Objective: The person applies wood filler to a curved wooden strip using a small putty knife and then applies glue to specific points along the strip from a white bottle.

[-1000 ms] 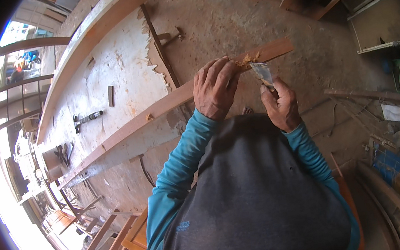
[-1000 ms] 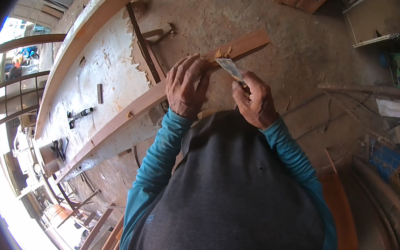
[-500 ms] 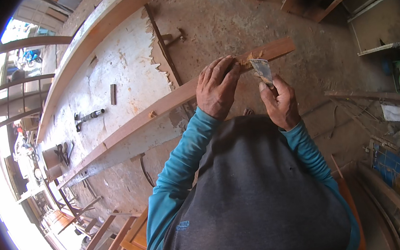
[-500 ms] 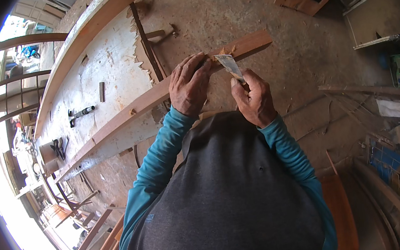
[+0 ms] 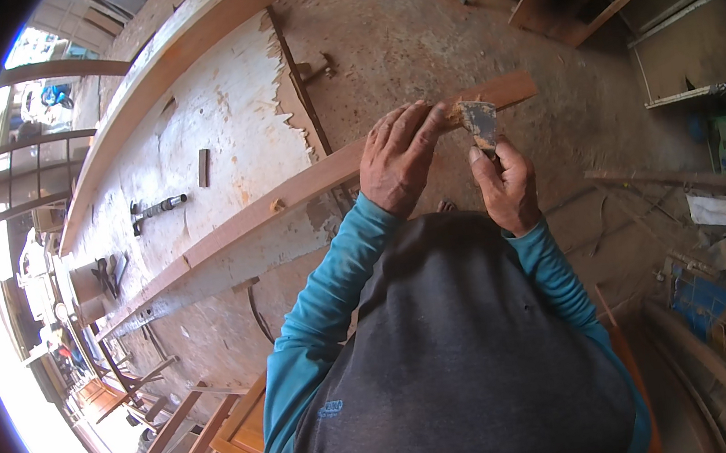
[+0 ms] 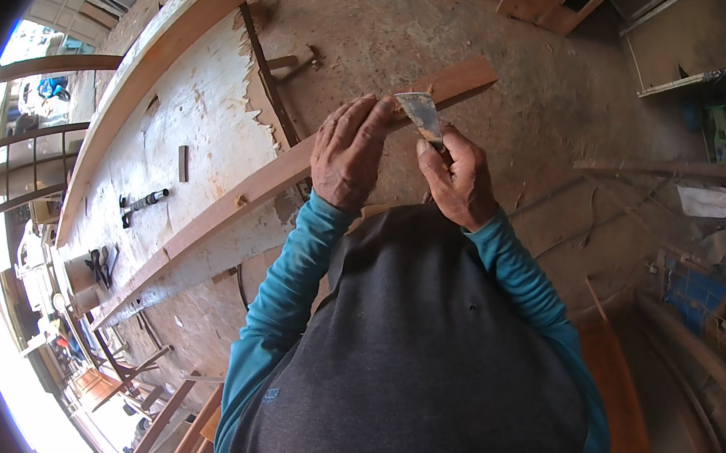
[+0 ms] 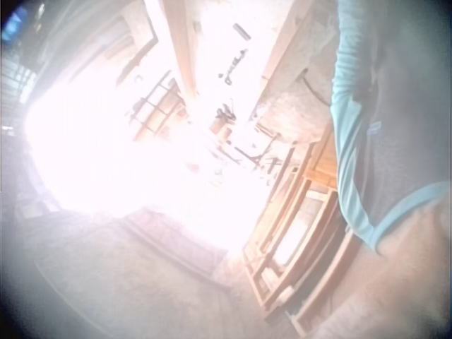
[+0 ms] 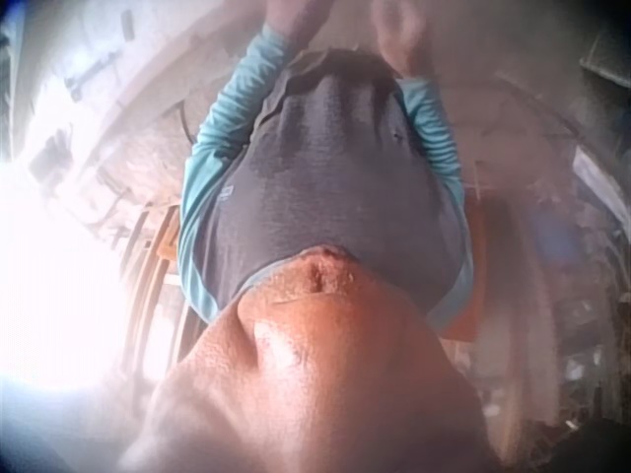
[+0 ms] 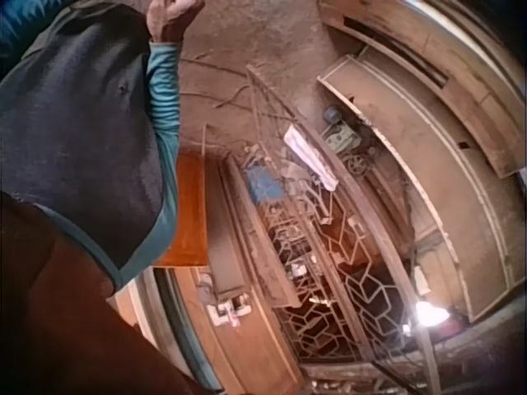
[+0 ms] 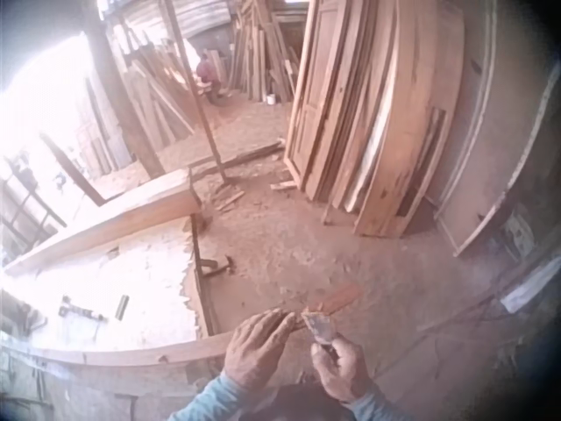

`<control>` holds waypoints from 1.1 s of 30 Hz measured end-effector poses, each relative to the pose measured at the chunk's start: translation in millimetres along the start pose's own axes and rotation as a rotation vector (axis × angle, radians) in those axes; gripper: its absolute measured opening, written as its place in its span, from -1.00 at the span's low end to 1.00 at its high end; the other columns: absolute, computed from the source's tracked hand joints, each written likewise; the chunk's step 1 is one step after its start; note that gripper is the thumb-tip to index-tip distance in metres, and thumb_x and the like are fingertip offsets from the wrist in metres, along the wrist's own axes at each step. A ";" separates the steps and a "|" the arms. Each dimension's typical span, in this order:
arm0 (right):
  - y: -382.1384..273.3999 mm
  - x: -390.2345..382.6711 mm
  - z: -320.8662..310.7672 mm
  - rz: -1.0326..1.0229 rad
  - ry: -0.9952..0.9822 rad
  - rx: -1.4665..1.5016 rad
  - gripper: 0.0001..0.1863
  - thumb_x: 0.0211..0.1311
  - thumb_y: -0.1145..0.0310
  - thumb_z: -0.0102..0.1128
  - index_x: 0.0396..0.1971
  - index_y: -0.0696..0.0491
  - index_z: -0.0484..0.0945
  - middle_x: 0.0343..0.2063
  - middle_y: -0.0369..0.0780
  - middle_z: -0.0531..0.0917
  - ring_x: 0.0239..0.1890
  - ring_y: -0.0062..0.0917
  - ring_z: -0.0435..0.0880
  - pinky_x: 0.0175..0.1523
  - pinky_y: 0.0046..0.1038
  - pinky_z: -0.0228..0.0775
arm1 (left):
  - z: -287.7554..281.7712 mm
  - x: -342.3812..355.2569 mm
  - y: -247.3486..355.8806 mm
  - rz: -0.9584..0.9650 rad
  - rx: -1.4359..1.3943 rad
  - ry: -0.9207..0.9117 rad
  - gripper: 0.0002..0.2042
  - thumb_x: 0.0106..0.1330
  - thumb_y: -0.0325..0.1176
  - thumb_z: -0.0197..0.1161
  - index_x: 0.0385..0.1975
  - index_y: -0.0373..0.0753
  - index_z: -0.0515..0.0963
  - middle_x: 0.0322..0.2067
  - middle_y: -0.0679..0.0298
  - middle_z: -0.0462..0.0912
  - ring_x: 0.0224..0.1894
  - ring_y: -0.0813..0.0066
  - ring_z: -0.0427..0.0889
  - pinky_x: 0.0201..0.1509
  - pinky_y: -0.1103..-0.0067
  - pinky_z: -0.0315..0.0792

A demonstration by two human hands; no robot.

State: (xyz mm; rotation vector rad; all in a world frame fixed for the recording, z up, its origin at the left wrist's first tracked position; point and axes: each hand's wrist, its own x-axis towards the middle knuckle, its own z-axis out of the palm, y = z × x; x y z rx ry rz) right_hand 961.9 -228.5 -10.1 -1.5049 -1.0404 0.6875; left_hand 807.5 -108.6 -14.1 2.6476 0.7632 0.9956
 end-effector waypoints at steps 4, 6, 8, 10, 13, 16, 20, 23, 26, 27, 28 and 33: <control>3.2 -0.3 -3.2 0.048 -0.006 0.007 -0.77 0.46 0.38 0.16 -0.06 0.22 0.60 -0.55 -0.25 0.53 -0.58 -0.66 0.47 -0.44 -0.47 0.37 | -1.0 -2.1 -3.4 0.065 0.076 -0.061 -0.44 0.15 -0.46 0.37 0.24 -0.01 0.60 0.23 0.14 0.59 0.24 0.09 0.59 0.32 0.18 0.47; 3.6 -0.5 -3.7 0.043 -0.008 -0.019 -0.77 0.46 0.37 0.17 -0.06 0.22 0.60 -0.54 -0.26 0.53 -0.56 -0.66 0.45 -0.42 -0.47 0.36 | 1.5 -4.9 -5.9 0.062 0.065 -0.047 -0.44 0.14 -0.47 0.36 0.24 -0.01 0.61 0.25 0.14 0.58 0.24 0.09 0.59 0.33 0.18 0.47; -4.4 -0.8 -3.4 0.083 -0.012 -0.003 -0.76 0.46 0.36 0.17 -0.07 0.22 0.60 -0.54 -0.25 0.54 -0.54 -0.65 0.44 -0.40 -0.47 0.35 | 1.8 -6.3 -6.3 0.070 0.073 -0.036 -0.44 0.14 -0.48 0.37 0.23 -0.05 0.61 0.25 0.14 0.58 0.24 0.09 0.59 0.34 0.19 0.47; 0.0 -1.8 -4.2 0.073 -0.026 -0.028 -0.77 0.46 0.36 0.17 -0.08 0.22 0.59 -0.53 -0.24 0.54 -0.55 -0.65 0.44 -0.41 -0.46 0.35 | 1.8 -6.7 -6.9 0.067 0.052 -0.018 -0.45 0.15 -0.50 0.38 0.23 -0.10 0.61 0.24 0.13 0.60 0.24 0.10 0.60 0.34 0.20 0.47; 2.1 -1.3 -4.3 0.053 -0.022 -0.048 -0.77 0.46 0.35 0.17 -0.09 0.22 0.59 -0.54 -0.23 0.54 -0.55 -0.64 0.44 -0.42 -0.45 0.34 | 1.4 -4.1 -4.9 0.052 0.037 -0.006 -0.49 0.19 -0.51 0.39 0.22 -0.15 0.61 0.21 0.12 0.62 0.25 0.11 0.60 0.34 0.22 0.47; 2.8 -0.3 -4.4 0.059 -0.015 -0.036 -0.77 0.46 0.35 0.18 -0.11 0.22 0.59 -0.55 -0.23 0.52 -0.56 -0.64 0.43 -0.42 -0.45 0.34 | 1.8 -3.9 -3.2 0.022 0.009 0.020 -0.51 0.23 -0.50 0.40 0.21 -0.18 0.61 0.19 0.12 0.64 0.25 0.13 0.61 0.34 0.22 0.47; 6.0 0.5 -5.9 0.054 -0.013 -0.031 -0.78 0.46 0.34 0.19 -0.17 0.22 0.57 -0.57 -0.24 0.49 -0.56 -0.63 0.42 -0.42 -0.44 0.33 | 3.6 -3.5 -2.6 -0.017 -0.011 0.056 -0.51 0.24 -0.49 0.43 0.22 -0.21 0.60 0.18 0.13 0.65 0.23 0.12 0.62 0.35 0.22 0.47; 5.1 1.7 -6.2 0.070 -0.024 -0.029 -0.78 0.49 0.33 0.14 -0.15 0.21 0.54 -0.53 -0.23 0.50 -0.54 -0.63 0.43 -0.41 -0.43 0.33 | 0.3 -3.0 -4.4 0.027 0.043 -0.010 -0.51 0.24 -0.48 0.43 0.22 -0.23 0.59 0.18 0.13 0.66 0.23 0.14 0.63 0.34 0.22 0.47; -1.8 2.9 -6.3 0.023 0.003 0.024 -0.78 0.52 0.33 0.07 -0.09 0.20 0.50 -0.47 -0.23 0.53 -0.50 -0.64 0.46 -0.38 -0.45 0.34 | 2.5 -0.1 0.9 -0.042 -0.008 0.028 -0.53 0.25 -0.46 0.42 0.20 -0.22 0.61 0.20 0.13 0.64 0.26 0.14 0.60 0.36 0.23 0.46; -3.2 2.0 -8.1 0.054 -0.002 0.066 -0.78 0.53 0.34 0.04 -0.07 0.20 0.49 -0.46 -0.24 0.54 -0.49 -0.64 0.47 -0.37 -0.45 0.36 | 2.0 -1.3 0.1 -0.021 0.026 0.000 -0.54 0.25 -0.46 0.41 0.20 -0.22 0.61 0.21 0.13 0.63 0.27 0.14 0.59 0.36 0.24 0.45; -4.6 1.0 -10.8 0.084 -0.007 0.108 -0.78 0.53 0.35 0.01 -0.06 0.20 0.49 -0.44 -0.24 0.54 -0.48 -0.64 0.48 -0.36 -0.46 0.37 | 0.6 -2.6 -1.7 0.000 0.059 -0.029 -0.54 0.25 -0.46 0.40 0.20 -0.21 0.61 0.22 0.13 0.62 0.28 0.14 0.58 0.37 0.24 0.45; -8.8 1.3 -20.9 0.075 0.017 0.093 -0.80 0.58 0.40 -0.08 -0.08 0.19 0.49 -0.46 -0.28 0.56 -0.49 -0.66 0.52 -0.33 -0.51 0.42 | 3.9 -2.8 -1.8 -0.008 0.044 -0.052 -0.52 0.26 -0.43 0.37 0.23 -0.17 0.59 0.27 0.13 0.58 0.32 0.12 0.54 0.41 0.22 0.39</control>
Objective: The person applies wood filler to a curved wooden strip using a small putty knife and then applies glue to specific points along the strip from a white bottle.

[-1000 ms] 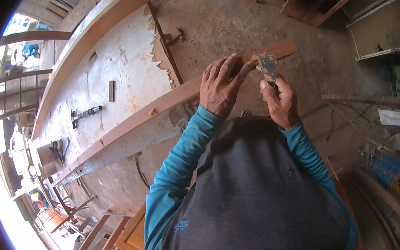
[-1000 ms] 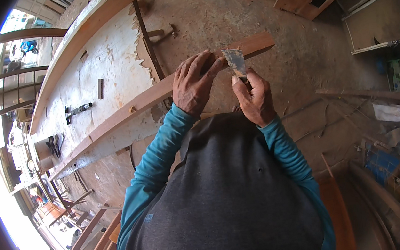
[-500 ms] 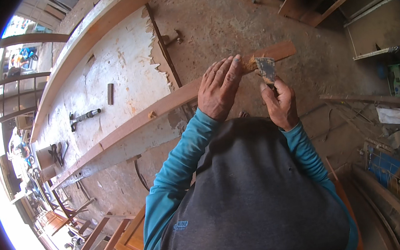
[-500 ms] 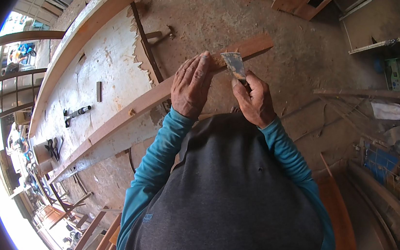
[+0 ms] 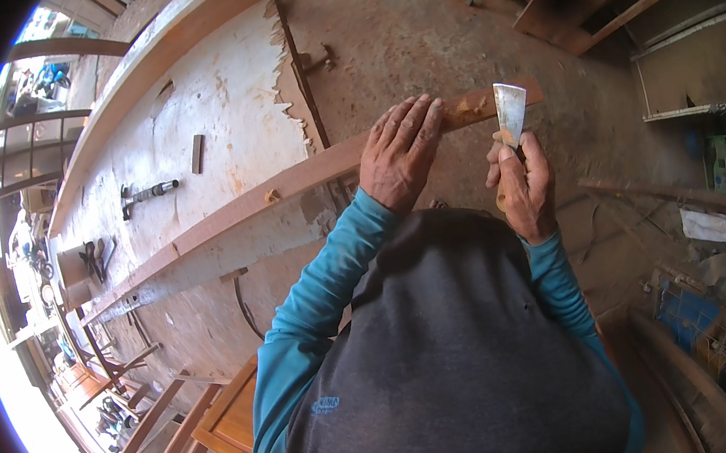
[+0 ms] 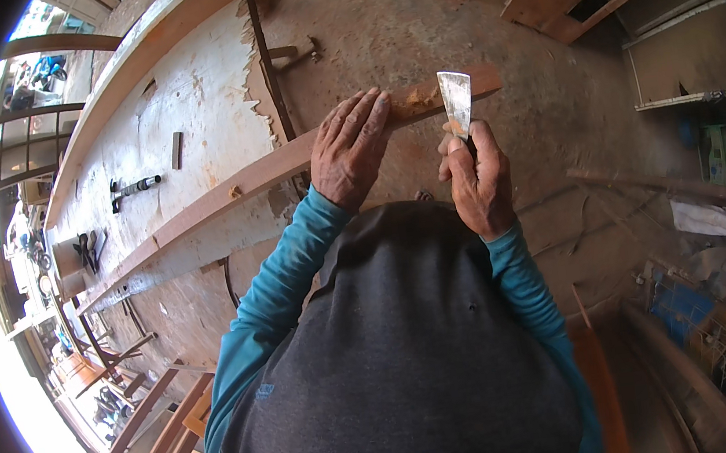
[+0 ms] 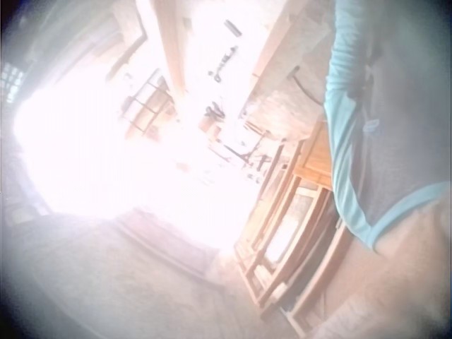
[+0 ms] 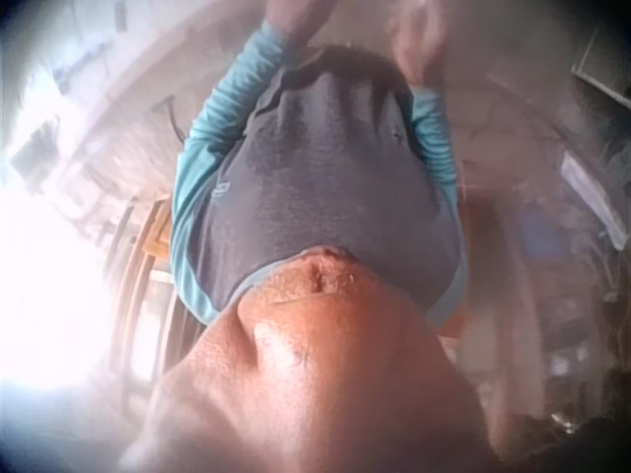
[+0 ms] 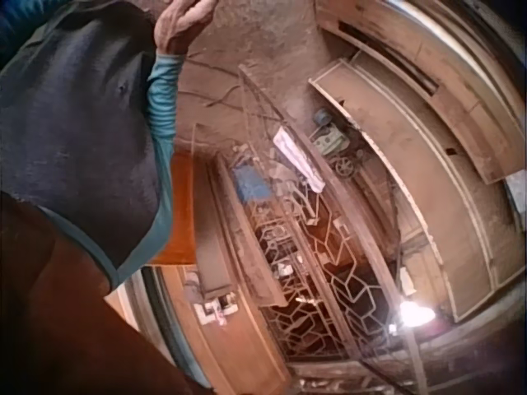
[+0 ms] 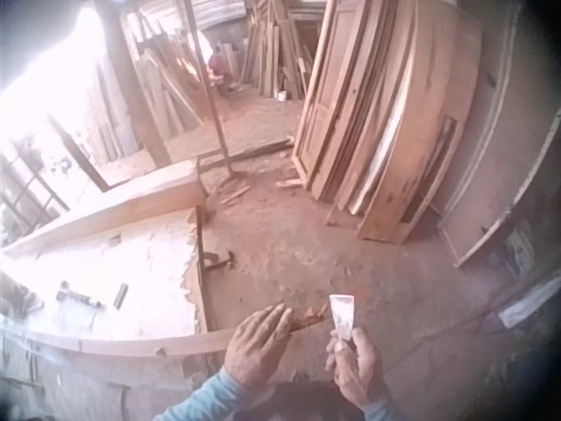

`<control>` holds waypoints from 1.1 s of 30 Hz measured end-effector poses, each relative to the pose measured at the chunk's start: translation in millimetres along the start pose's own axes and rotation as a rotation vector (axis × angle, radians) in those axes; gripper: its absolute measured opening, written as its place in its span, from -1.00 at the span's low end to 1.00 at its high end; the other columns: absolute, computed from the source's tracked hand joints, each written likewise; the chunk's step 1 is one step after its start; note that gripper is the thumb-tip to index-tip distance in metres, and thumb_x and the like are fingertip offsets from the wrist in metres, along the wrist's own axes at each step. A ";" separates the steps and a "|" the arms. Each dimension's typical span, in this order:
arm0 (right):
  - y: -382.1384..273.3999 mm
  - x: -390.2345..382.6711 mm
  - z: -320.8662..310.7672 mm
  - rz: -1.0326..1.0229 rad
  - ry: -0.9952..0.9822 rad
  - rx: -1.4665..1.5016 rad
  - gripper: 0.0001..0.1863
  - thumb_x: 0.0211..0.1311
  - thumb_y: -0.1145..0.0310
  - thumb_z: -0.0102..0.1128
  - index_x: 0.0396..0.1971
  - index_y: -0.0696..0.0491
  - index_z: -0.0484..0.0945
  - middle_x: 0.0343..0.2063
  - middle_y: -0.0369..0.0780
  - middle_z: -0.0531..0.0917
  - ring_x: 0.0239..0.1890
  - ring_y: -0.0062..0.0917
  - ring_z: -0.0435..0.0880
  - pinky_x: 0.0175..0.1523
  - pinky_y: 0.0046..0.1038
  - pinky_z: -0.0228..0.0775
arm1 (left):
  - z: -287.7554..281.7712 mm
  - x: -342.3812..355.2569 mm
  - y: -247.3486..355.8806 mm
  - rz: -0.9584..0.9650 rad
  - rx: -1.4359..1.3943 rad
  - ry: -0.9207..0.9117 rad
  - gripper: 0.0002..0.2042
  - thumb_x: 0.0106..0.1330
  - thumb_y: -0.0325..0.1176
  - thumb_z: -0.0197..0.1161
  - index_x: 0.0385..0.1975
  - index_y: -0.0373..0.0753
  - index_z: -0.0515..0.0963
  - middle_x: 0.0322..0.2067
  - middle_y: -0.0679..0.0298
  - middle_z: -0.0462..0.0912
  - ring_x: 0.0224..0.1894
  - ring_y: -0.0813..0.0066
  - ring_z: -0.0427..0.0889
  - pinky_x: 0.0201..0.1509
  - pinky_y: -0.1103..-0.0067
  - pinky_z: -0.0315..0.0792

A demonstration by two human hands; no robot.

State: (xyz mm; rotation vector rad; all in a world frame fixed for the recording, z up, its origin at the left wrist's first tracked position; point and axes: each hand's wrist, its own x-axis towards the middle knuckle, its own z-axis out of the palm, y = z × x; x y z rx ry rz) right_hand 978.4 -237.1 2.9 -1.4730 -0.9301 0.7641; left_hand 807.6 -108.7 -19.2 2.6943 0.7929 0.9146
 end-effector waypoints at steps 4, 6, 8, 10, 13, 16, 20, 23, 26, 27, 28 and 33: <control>5.0 -1.5 -0.7 0.039 -0.056 -0.084 -0.76 0.61 0.34 -0.01 -0.02 0.19 0.53 -0.49 -0.30 0.58 -0.47 -0.66 0.57 -0.32 -0.52 0.44 | -5.2 -0.4 3.1 -0.006 0.050 -0.042 -0.44 0.28 -0.33 0.38 0.33 -0.12 0.51 0.30 0.13 0.55 0.36 0.10 0.50 0.45 0.21 0.34; 4.0 -8.5 3.9 0.080 -0.017 -0.108 -0.74 0.61 0.31 0.03 0.02 0.19 0.54 -0.49 -0.30 0.60 -0.46 -0.67 0.59 -0.32 -0.52 0.45 | -6.0 -2.9 1.6 -0.021 0.042 -0.069 -0.38 0.29 -0.27 0.40 0.39 -0.10 0.45 0.34 0.13 0.51 0.40 0.09 0.45 0.48 0.20 0.31; 7.1 -11.1 3.7 0.063 -0.031 -0.056 -0.69 0.58 0.33 0.07 0.14 0.21 0.51 -0.47 -0.30 0.61 -0.45 -0.68 0.58 -0.30 -0.55 0.46 | -3.9 -2.4 4.5 -0.046 -0.023 -0.075 -0.32 0.29 -0.21 0.42 0.44 -0.07 0.38 0.39 0.13 0.45 0.45 0.08 0.38 0.52 0.20 0.27; 7.9 -11.9 2.9 0.037 -0.028 0.033 -0.66 0.58 0.37 0.04 0.19 0.24 0.48 -0.47 -0.32 0.60 -0.44 -0.67 0.56 -0.28 -0.57 0.47 | -1.6 -2.9 8.8 -0.050 0.057 -0.113 -0.28 0.28 -0.18 0.44 0.47 -0.08 0.34 0.44 0.13 0.38 0.50 0.06 0.30 0.55 0.19 0.22; -2.0 -7.9 14.7 0.032 0.102 0.113 -0.69 0.57 0.39 0.02 0.16 0.23 0.49 -0.43 -0.29 0.61 -0.41 -0.67 0.57 -0.27 -0.56 0.50 | -5.4 -4.4 9.4 -0.082 0.030 -0.149 -0.20 0.26 -0.13 0.46 0.51 -0.11 0.28 0.49 0.09 0.29 0.54 0.00 0.20 0.59 0.16 0.15; -1.4 -1.7 11.0 0.053 0.076 -0.096 -0.65 0.55 0.37 0.10 0.19 0.24 0.52 -0.37 -0.23 0.61 -0.40 -0.68 0.56 -0.28 -0.54 0.46 | -23.6 -9.9 7.4 -0.180 -0.096 -0.042 -0.17 0.24 -0.14 0.49 0.52 -0.14 0.26 0.47 0.05 0.32 0.54 -0.05 0.21 0.60 0.14 0.13; 3.7 -1.0 17.1 -0.219 0.031 -0.529 -0.52 0.45 0.45 0.17 0.34 0.10 0.50 -0.28 -0.12 0.70 -0.37 -0.38 0.73 -0.26 -0.36 0.58 | -54.4 -22.7 -1.3 -0.237 0.011 -0.088 -0.21 0.22 -0.18 0.51 0.48 -0.14 0.34 0.44 0.04 0.37 0.54 -0.05 0.21 0.60 0.14 0.12; 7.2 -5.4 33.8 -0.467 -0.051 -0.725 -0.22 0.24 0.56 0.20 0.50 -0.17 0.34 -0.16 -0.01 0.71 -0.18 -0.10 0.79 -0.16 -0.18 0.68 | -64.7 -37.8 -9.4 -0.243 0.043 -0.120 -0.21 0.20 -0.21 0.51 0.47 -0.11 0.35 0.45 0.05 0.36 0.55 -0.04 0.20 0.60 0.11 0.10; -2.5 -10.8 49.8 -0.383 -0.112 -0.744 -0.28 0.27 0.53 0.19 0.47 -0.01 0.33 -0.17 -0.01 0.71 -0.20 -0.11 0.77 -0.15 -0.18 0.67 | -70.8 -51.8 -19.6 -0.251 0.016 -0.175 -0.20 0.18 -0.24 0.52 0.48 -0.04 0.36 0.48 0.12 0.33 0.55 0.03 0.21 0.61 0.11 0.07; -6.0 -11.2 54.5 -0.373 -0.094 -0.686 -0.33 0.29 0.51 0.18 0.44 0.05 0.34 -0.19 -0.02 0.70 -0.23 -0.15 0.76 -0.17 -0.20 0.66 | -71.4 -56.4 -22.2 -0.250 0.010 -0.192 -0.20 0.17 -0.24 0.52 0.48 -0.03 0.36 0.48 0.14 0.32 0.55 0.04 0.21 0.62 0.12 0.06; -10.1 -11.9 56.7 -0.363 -0.076 -0.628 -0.37 0.32 0.50 0.18 0.41 0.12 0.35 -0.22 -0.03 0.69 -0.25 -0.19 0.76 -0.19 -0.22 0.65 | -71.3 -58.2 -24.5 -0.242 -0.002 -0.193 -0.19 0.16 -0.24 0.52 0.48 -0.02 0.35 0.50 0.17 0.30 0.55 0.07 0.22 0.62 0.13 0.05; -32.4 -71.4 57.0 0.240 -0.255 -0.155 -0.80 0.50 0.47 -0.08 -0.03 0.26 0.42 -0.32 -0.11 0.64 -0.37 -0.49 0.69 -0.28 -0.38 0.56 | -69.5 -64.2 -28.6 -0.229 -0.054 -0.192 -0.16 0.15 -0.25 0.53 0.50 -0.01 0.33 0.50 0.18 0.29 0.55 0.10 0.23 0.62 0.13 0.05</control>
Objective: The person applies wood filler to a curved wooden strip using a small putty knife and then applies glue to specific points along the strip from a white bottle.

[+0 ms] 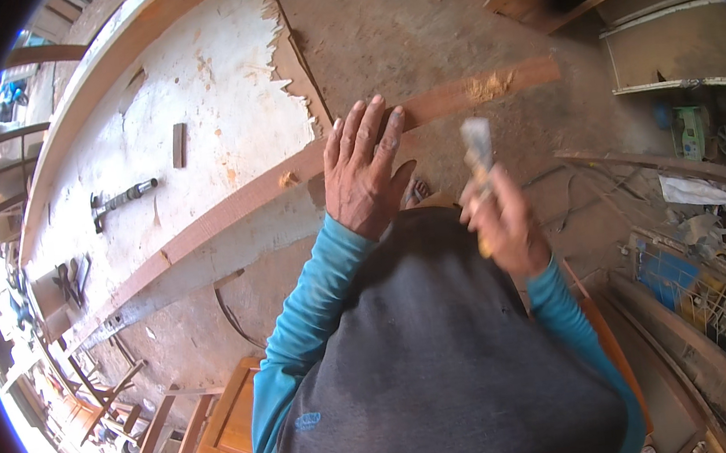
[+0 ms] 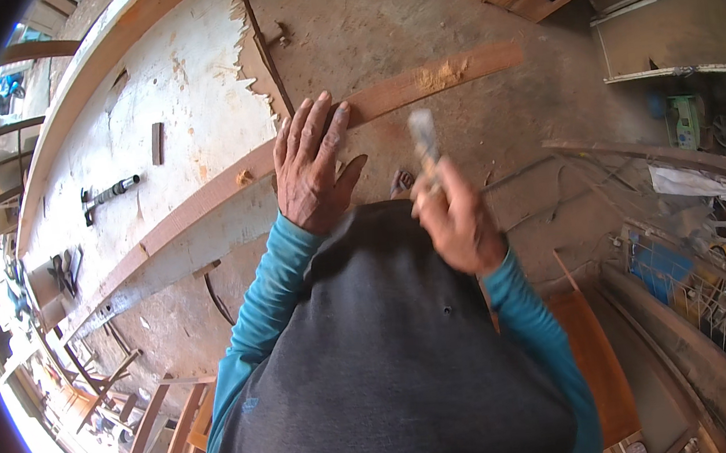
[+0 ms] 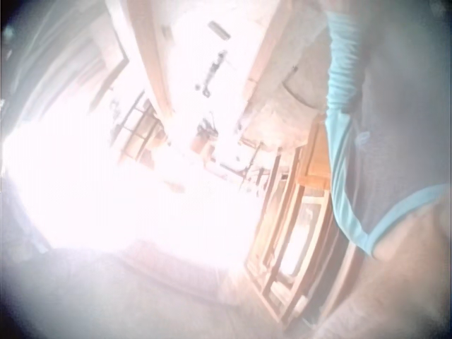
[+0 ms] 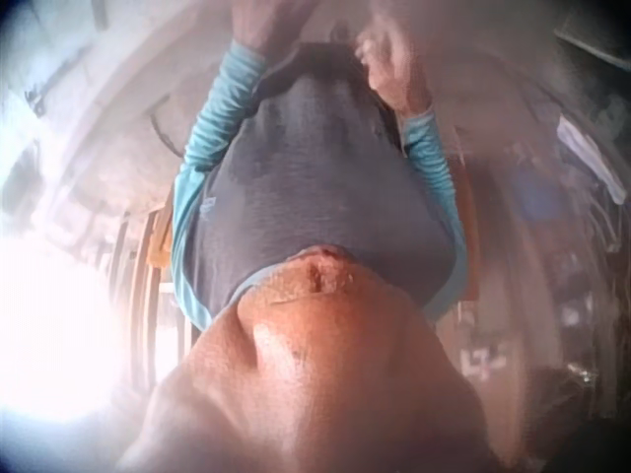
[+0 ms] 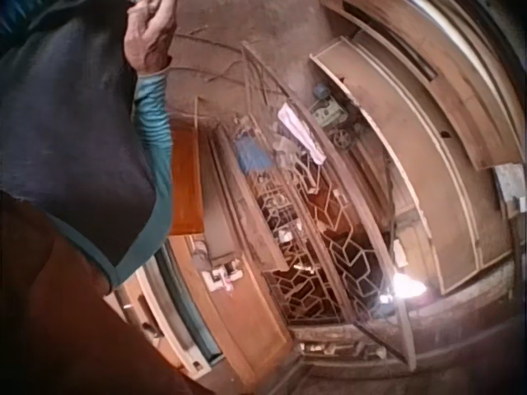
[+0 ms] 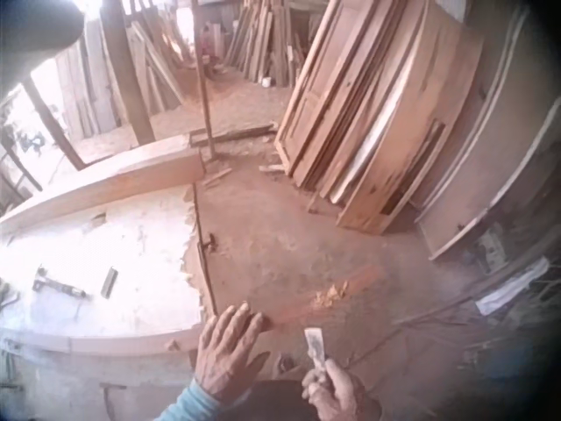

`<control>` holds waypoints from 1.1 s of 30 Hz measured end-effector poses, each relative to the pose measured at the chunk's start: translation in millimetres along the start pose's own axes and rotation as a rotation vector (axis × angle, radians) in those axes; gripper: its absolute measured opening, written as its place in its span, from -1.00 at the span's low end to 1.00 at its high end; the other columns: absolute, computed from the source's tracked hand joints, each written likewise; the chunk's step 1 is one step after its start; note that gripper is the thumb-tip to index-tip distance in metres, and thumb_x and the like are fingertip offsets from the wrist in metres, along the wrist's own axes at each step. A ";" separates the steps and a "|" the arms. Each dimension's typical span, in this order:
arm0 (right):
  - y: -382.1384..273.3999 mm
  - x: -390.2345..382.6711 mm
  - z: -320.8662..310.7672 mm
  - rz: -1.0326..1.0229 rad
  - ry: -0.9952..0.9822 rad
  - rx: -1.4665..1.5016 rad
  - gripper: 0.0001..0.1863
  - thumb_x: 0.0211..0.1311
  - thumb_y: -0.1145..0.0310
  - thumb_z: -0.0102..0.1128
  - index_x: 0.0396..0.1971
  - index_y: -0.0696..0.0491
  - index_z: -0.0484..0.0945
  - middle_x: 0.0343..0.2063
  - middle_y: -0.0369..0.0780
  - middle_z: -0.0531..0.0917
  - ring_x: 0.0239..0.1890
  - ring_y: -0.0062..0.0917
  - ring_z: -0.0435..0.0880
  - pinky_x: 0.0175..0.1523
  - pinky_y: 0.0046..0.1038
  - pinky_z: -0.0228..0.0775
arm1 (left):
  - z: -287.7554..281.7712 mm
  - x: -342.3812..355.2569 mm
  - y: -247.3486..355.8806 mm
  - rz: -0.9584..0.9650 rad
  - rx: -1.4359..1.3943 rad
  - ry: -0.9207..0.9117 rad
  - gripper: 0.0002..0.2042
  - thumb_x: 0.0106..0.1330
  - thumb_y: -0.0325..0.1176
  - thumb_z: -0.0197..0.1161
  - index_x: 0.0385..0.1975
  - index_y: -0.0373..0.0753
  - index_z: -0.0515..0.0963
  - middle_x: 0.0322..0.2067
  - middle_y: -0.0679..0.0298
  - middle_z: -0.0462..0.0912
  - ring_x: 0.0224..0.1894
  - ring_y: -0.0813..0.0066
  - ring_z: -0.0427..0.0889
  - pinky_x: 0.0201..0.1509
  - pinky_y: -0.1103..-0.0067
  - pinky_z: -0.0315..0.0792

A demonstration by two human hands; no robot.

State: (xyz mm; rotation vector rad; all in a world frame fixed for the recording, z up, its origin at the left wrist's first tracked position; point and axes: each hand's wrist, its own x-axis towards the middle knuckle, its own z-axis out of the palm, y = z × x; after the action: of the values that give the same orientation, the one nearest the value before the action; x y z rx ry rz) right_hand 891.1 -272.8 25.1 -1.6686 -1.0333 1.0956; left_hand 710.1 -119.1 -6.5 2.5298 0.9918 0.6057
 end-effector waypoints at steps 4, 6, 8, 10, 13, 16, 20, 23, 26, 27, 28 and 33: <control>8.9 -48.0 27.8 -0.054 -0.106 0.090 -0.52 0.60 0.44 -0.08 0.43 0.26 0.33 -0.28 -0.15 0.66 -0.39 -0.57 0.65 -0.28 -0.42 0.58 | -0.5 -1.1 0.6 0.011 0.009 0.026 -0.15 0.15 -0.25 0.54 0.51 0.01 0.32 0.50 0.19 0.29 0.55 0.12 0.22 0.61 0.14 0.05; 5.5 -35.5 14.2 -0.157 0.100 -0.021 -0.56 0.60 0.45 -0.04 0.37 0.22 0.43 -0.27 -0.16 0.67 -0.40 -0.58 0.62 -0.30 -0.42 0.56 | 3.7 -0.6 0.9 -0.004 0.014 0.028 -0.16 0.16 -0.25 0.54 0.50 -0.01 0.32 0.51 0.19 0.28 0.55 0.12 0.22 0.61 0.16 0.03; 3.1 -5.4 0.9 -0.274 0.300 -0.344 -0.54 0.50 0.53 0.11 0.35 0.14 0.49 -0.25 -0.08 0.66 -0.37 -0.37 0.65 -0.23 -0.33 0.54 | 4.2 -0.7 -0.3 -0.013 0.023 0.030 -0.17 0.17 -0.26 0.53 0.50 -0.03 0.33 0.51 0.19 0.28 0.55 0.13 0.22 0.61 0.17 0.02; -3.5 25.5 -8.4 -0.375 0.359 -0.547 -0.51 0.45 0.54 0.17 0.36 0.07 0.51 -0.20 -0.06 0.66 -0.30 -0.21 0.69 -0.18 -0.25 0.56 | 3.7 1.2 -0.1 -0.005 0.025 0.038 -0.18 0.16 -0.27 0.53 0.49 -0.04 0.35 0.50 0.18 0.30 0.54 0.13 0.24 0.60 0.17 0.02; -0.4 46.4 -9.2 -0.498 0.320 -0.612 -0.49 0.43 0.54 0.19 0.37 0.01 0.51 -0.17 -0.05 0.66 -0.23 -0.14 0.71 -0.16 -0.19 0.57 | 3.2 2.4 0.8 -0.002 0.031 0.041 -0.18 0.14 -0.28 0.53 0.48 -0.05 0.36 0.49 0.18 0.32 0.54 0.13 0.26 0.60 0.17 0.03; 0.3 52.5 -5.5 -0.391 0.264 -0.644 -0.46 0.42 0.56 0.17 0.38 -0.02 0.50 -0.16 -0.03 0.66 -0.18 -0.12 0.73 -0.14 -0.20 0.59 | 5.4 2.7 0.4 -0.010 0.044 0.042 -0.19 0.13 -0.28 0.53 0.47 -0.05 0.37 0.48 0.18 0.33 0.53 0.12 0.27 0.59 0.18 0.03; -0.9 57.8 -21.4 -0.310 0.353 -0.640 -0.48 0.44 0.54 0.15 0.38 -0.01 0.50 -0.16 0.01 0.66 -0.16 -0.08 0.73 -0.12 -0.21 0.62 | 6.8 1.7 1.6 -0.019 0.066 0.051 -0.19 0.13 -0.28 0.53 0.46 -0.05 0.39 0.48 0.18 0.34 0.52 0.13 0.28 0.59 0.18 0.04; 10.5 62.0 -38.9 -0.337 0.413 -0.674 -0.52 0.48 0.51 0.11 0.37 0.02 0.51 -0.17 0.01 0.68 -0.18 -0.12 0.75 -0.12 -0.21 0.61 | 7.4 2.8 3.7 -0.021 0.069 0.063 -0.20 0.13 -0.27 0.53 0.46 -0.05 0.39 0.47 0.18 0.35 0.52 0.14 0.29 0.59 0.18 0.04; 1.9 61.2 -47.0 -0.212 0.448 -0.490 -0.51 0.48 0.50 0.13 0.37 0.02 0.51 -0.19 0.00 0.68 -0.20 -0.17 0.75 -0.15 -0.20 0.59 | 8.9 3.7 5.6 -0.032 0.067 0.059 -0.20 0.15 -0.28 0.52 0.47 -0.01 0.37 0.47 0.18 0.34 0.52 0.13 0.28 0.59 0.17 0.05; 0.8 60.1 -48.4 -0.210 0.442 -0.505 -0.49 0.45 0.51 0.16 0.37 0.02 0.51 -0.22 -0.01 0.68 -0.24 -0.21 0.75 -0.18 -0.20 0.57 | 9.3 4.1 6.2 -0.034 0.066 0.055 -0.20 0.16 -0.28 0.52 0.48 0.01 0.35 0.47 0.19 0.33 0.53 0.13 0.27 0.59 0.16 0.05; 1.1 59.3 -46.7 -0.266 0.418 -0.524 -0.49 0.43 0.52 0.17 0.37 0.02 0.51 -0.22 -0.01 0.67 -0.24 -0.21 0.74 -0.18 -0.20 0.57 | 10.3 4.5 6.4 -0.033 0.075 0.062 -0.20 0.15 -0.27 0.52 0.47 -0.01 0.37 0.47 0.18 0.34 0.52 0.13 0.28 0.58 0.17 0.05; 3.0 61.3 -19.8 -0.423 0.343 -0.573 -0.47 0.39 0.54 0.21 0.34 -0.02 0.54 -0.23 -0.03 0.67 -0.22 -0.14 0.72 -0.15 -0.19 0.56 | 6.4 0.3 2.3 -0.061 0.102 0.070 -0.23 0.16 -0.25 0.52 0.44 -0.07 0.41 0.45 0.15 0.38 0.51 0.11 0.29 0.57 0.18 0.07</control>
State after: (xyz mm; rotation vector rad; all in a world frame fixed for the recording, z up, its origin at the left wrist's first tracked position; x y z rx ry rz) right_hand 926.9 -220.6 12.9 -1.8626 -1.4632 0.2283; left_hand 714.9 -121.5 -10.7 2.5718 1.1475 0.6454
